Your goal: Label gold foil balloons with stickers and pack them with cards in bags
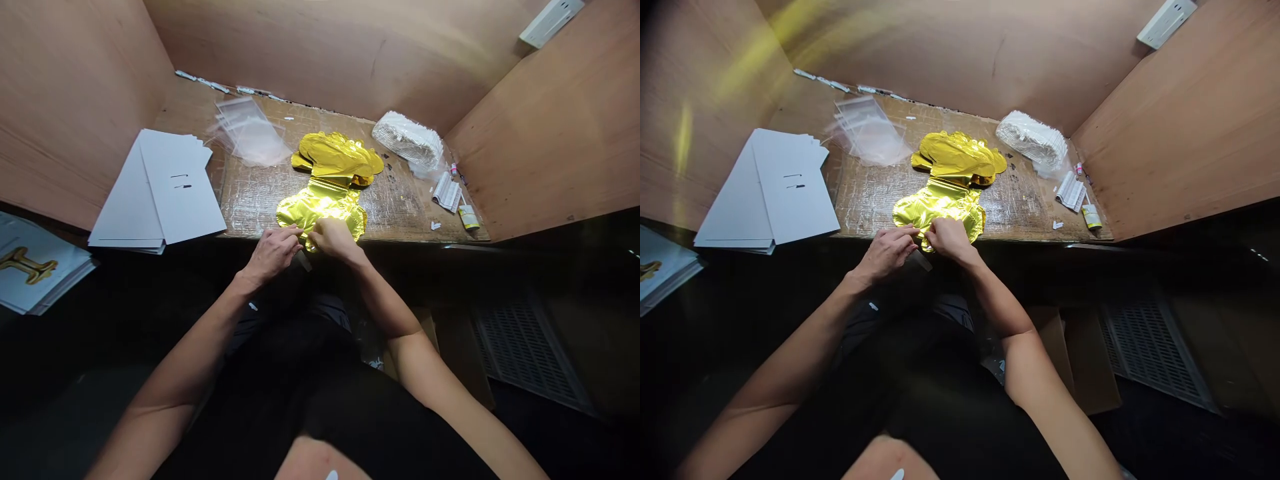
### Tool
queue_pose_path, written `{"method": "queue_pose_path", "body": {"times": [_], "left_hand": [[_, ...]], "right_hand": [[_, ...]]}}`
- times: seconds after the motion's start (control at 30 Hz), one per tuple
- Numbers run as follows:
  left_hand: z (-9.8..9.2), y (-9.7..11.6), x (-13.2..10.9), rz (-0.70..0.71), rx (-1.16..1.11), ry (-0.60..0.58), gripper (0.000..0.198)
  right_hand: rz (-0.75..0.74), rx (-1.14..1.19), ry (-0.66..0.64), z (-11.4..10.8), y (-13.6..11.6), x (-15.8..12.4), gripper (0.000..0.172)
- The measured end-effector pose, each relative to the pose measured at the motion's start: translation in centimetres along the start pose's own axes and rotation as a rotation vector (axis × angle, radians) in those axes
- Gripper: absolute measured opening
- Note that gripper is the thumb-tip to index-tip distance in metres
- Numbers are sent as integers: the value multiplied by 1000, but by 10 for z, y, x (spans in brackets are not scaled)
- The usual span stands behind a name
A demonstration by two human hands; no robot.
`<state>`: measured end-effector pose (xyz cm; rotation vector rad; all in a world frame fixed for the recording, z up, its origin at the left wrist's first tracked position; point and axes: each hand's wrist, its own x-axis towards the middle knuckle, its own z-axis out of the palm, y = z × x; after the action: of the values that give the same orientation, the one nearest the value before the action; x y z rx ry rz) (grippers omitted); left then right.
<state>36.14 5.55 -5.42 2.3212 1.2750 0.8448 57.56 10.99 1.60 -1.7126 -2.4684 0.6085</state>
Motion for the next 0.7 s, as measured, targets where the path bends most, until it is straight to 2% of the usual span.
{"method": "queue_pose_path", "body": {"times": [0.1, 0.17, 0.23, 0.33, 0.4, 0.5, 0.6, 0.67, 0.7], "left_hand": [[2, -1, -2, 20, 13, 8, 21], [1, -3, -2, 24, 8, 5, 22], [0, -4, -2, 24, 13, 3, 23], [-4, -3, -2, 27, 19, -1, 24], [-7, 1, -2, 23, 15, 40, 26], [-6, 11, -3, 57, 25, 148, 28], [5, 20, 0, 124, 26, 105, 27], [12, 20, 4, 116, 1, 29, 27], [13, 20, 5, 101, -30, 5, 28]], "right_hand": [[118, -196, 43, -7, 5, -6, 24], [126, -239, 120, -11, 13, -9, 23], [6, -215, 160, -10, 20, -9, 24], [-193, -126, 91, -2, 28, -4, 28], [-236, -41, 25, 2, 31, -1, 29], [-226, 138, -24, 1, 31, 4, 32], [-231, 270, -35, -17, 33, 14, 33], [-201, 279, -41, -42, 46, 27, 32], [-132, 245, 13, -58, 56, 34, 31]]}}
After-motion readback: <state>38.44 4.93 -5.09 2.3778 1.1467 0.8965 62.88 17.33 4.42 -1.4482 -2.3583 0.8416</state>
